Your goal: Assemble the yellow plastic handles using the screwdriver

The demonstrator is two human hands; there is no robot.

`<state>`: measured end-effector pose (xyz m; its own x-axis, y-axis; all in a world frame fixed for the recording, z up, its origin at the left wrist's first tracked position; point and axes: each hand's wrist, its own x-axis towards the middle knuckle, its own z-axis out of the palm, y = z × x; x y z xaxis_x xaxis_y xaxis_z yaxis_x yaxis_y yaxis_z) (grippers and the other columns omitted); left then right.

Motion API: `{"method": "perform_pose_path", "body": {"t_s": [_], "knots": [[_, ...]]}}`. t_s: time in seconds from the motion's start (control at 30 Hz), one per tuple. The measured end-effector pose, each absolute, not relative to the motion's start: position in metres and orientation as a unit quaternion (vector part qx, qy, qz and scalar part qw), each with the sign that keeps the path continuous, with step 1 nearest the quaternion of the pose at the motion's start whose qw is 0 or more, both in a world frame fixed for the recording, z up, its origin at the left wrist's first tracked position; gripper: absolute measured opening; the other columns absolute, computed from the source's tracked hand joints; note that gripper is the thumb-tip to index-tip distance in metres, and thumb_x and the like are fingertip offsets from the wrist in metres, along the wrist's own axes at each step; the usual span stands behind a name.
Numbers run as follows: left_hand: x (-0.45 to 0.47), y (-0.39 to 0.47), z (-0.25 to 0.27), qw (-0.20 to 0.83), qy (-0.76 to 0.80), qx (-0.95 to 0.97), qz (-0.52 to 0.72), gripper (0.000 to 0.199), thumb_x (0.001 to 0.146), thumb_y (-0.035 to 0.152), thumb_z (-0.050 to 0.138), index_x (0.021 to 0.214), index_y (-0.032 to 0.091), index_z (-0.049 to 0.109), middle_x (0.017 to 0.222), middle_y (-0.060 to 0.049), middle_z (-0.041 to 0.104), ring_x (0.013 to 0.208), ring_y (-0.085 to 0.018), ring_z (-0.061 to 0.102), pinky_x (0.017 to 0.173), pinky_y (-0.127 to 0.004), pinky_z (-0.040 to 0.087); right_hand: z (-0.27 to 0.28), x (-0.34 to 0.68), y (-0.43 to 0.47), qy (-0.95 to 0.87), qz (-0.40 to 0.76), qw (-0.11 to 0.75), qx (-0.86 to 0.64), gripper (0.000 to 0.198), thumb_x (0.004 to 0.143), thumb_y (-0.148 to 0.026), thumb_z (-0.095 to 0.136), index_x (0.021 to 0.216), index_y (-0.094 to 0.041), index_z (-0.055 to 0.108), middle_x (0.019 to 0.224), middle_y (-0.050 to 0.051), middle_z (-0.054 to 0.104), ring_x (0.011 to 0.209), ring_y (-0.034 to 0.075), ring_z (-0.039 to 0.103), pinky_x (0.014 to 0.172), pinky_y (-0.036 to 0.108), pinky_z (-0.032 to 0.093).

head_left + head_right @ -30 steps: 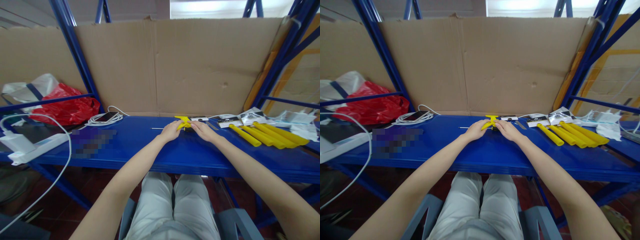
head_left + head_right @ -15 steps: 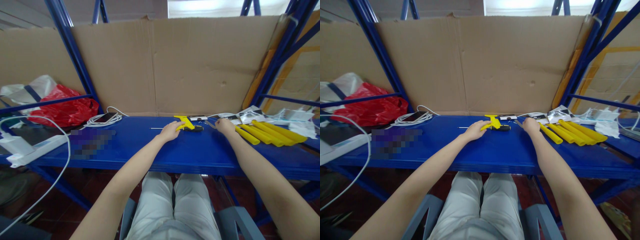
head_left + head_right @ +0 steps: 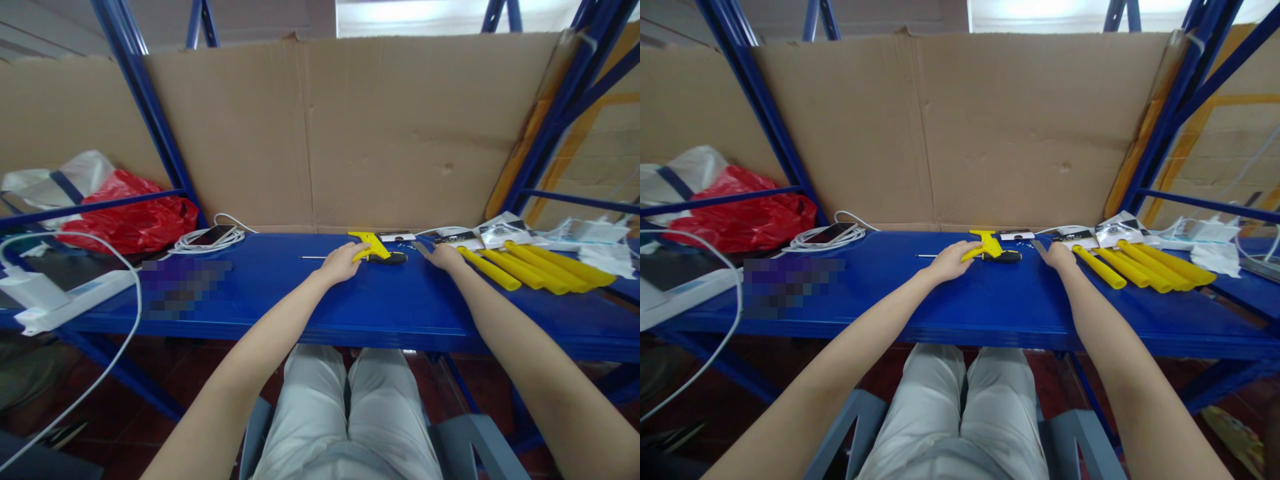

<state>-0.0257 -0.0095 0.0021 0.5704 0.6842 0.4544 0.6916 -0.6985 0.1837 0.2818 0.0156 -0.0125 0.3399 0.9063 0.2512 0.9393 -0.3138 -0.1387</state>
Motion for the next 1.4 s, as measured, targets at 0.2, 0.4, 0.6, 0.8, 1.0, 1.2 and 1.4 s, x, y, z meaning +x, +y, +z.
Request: {"method": "perform_pose_path", "body": {"t_s": [0.2,0.4,0.6,0.8,1.0,1.2,1.4], "knots": [[-0.026,-0.009,0.002,0.008,-0.383,-0.887,-0.257,0.049,0.084,0.016,0.05,0.132,0.025,0.05,0.121,-0.006,0.06,0.111,-0.022,0.057,0.095,-0.035,0.044,-0.009,0.276,0.012,-0.542,-0.027,0.157,-0.825,0.047,0.079,-0.04,0.058,0.108,-0.004,0.068,0.102,0.026,0.067,0.098,0.034,0.064,0.077,0.039,0.051],[-0.026,-0.01,0.003,0.016,-0.39,-0.89,-0.234,0.048,0.085,0.017,0.049,0.132,0.025,0.05,0.118,-0.006,0.06,0.107,-0.021,0.058,0.093,-0.035,0.045,-0.007,0.271,0.01,-0.552,-0.01,0.144,-0.821,0.047,0.084,-0.038,0.05,0.109,-0.001,0.066,0.109,0.026,0.065,0.106,0.034,0.06,0.083,0.038,0.048],[-0.027,-0.011,0.004,0.015,-0.39,-0.891,-0.232,0.048,0.085,0.018,0.049,0.132,0.026,0.051,0.118,-0.006,0.06,0.107,-0.021,0.058,0.093,-0.036,0.046,-0.001,0.264,0.001,-0.552,0.013,0.142,-0.821,0.039,0.084,-0.028,0.049,0.106,-0.002,0.067,0.107,0.025,0.065,0.107,0.032,0.06,0.085,0.036,0.046],[-0.027,-0.011,0.004,0.011,-0.391,-0.891,-0.23,0.048,0.085,0.018,0.049,0.133,0.024,0.05,0.12,-0.007,0.059,0.108,-0.022,0.058,0.093,-0.035,0.045,0.006,0.261,-0.002,-0.548,-0.006,0.198,-0.813,0.034,0.084,-0.03,0.045,0.09,-0.005,0.069,0.103,0.027,0.065,0.102,0.035,0.061,0.081,0.037,0.045],[-0.027,-0.01,0.004,0.013,-0.393,-0.891,-0.226,0.049,0.085,0.017,0.049,0.133,0.026,0.05,0.119,-0.006,0.059,0.108,-0.021,0.058,0.093,-0.034,0.045,0.009,0.258,-0.003,-0.568,0.013,0.355,-0.742,0.025,0.078,-0.032,0.052,0.057,-0.018,0.056,0.064,0.01,0.061,0.072,0.023,0.058,0.062,0.03,0.041],[-0.027,-0.012,0.004,0.019,-0.394,-0.892,-0.222,0.049,0.085,0.018,0.049,0.134,0.026,0.049,0.119,-0.006,0.06,0.106,-0.022,0.058,0.092,-0.034,0.046,0.012,0.225,-0.011,-0.675,0.149,0.474,-0.545,0.026,0.07,-0.042,0.055,0.058,-0.02,0.051,0.053,-0.002,0.047,0.055,0.013,0.044,0.055,0.026,0.034],[-0.026,-0.015,0.006,0.026,-0.403,-0.892,-0.204,0.05,0.085,0.018,0.05,0.134,0.027,0.049,0.115,-0.006,0.061,0.104,-0.022,0.059,0.09,-0.034,0.046,0.012,0.195,-0.023,-0.717,0.238,0.453,-0.473,0.034,0.066,-0.053,0.058,0.06,-0.02,0.05,0.051,-0.003,0.045,0.051,0.011,0.04,0.051,0.025,0.03]]}}
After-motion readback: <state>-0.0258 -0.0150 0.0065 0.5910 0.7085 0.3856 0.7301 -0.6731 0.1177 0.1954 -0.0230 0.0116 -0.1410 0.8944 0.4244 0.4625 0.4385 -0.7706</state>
